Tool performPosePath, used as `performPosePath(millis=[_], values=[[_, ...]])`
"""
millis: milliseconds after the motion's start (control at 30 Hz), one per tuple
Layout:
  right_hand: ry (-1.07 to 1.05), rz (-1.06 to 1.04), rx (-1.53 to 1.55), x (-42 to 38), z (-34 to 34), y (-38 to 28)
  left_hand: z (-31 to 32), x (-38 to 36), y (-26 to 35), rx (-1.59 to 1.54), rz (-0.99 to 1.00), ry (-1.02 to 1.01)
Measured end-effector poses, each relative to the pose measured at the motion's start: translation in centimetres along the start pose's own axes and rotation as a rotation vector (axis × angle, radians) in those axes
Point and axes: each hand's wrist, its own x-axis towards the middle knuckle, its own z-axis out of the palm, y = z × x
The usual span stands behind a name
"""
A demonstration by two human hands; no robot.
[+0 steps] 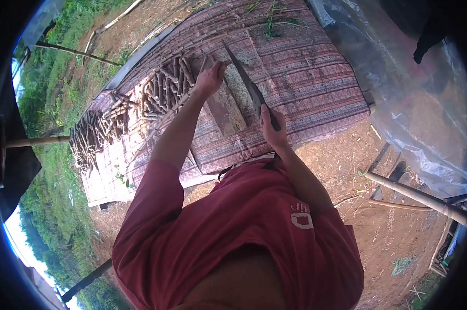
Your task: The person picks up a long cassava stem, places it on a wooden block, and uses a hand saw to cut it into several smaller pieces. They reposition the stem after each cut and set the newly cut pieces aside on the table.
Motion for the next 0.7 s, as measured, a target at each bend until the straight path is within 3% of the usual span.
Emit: performPosePath(millis=[133,233,367,533,700], values=[[0.012,0.053,0.119,-0.4,-0.3,0.5,-0.7,-0.6,0.5,-0.032,0.029,-0.017],[-0.002,0.021,-0.066,0.8,1.2,0.3,-1.1,-0.9,0.9,-0.026,0.012,-0.004],[-0.043,-0.025,-0.035,3.2,2.0,0.7,-1.4,-1.1,-0.4,0.003,-0.024,0.002],[-0.085,-0.014,-0.088,0.6,1.2,0.6,-1.4,-1.2,-0.8,0.003,-0.055,0.010],[-0.081,-0.010,-0.127,0.7,0.8,0.6,-1.8,-1.8,-0.9,-0.006,0.024,-0.003]])
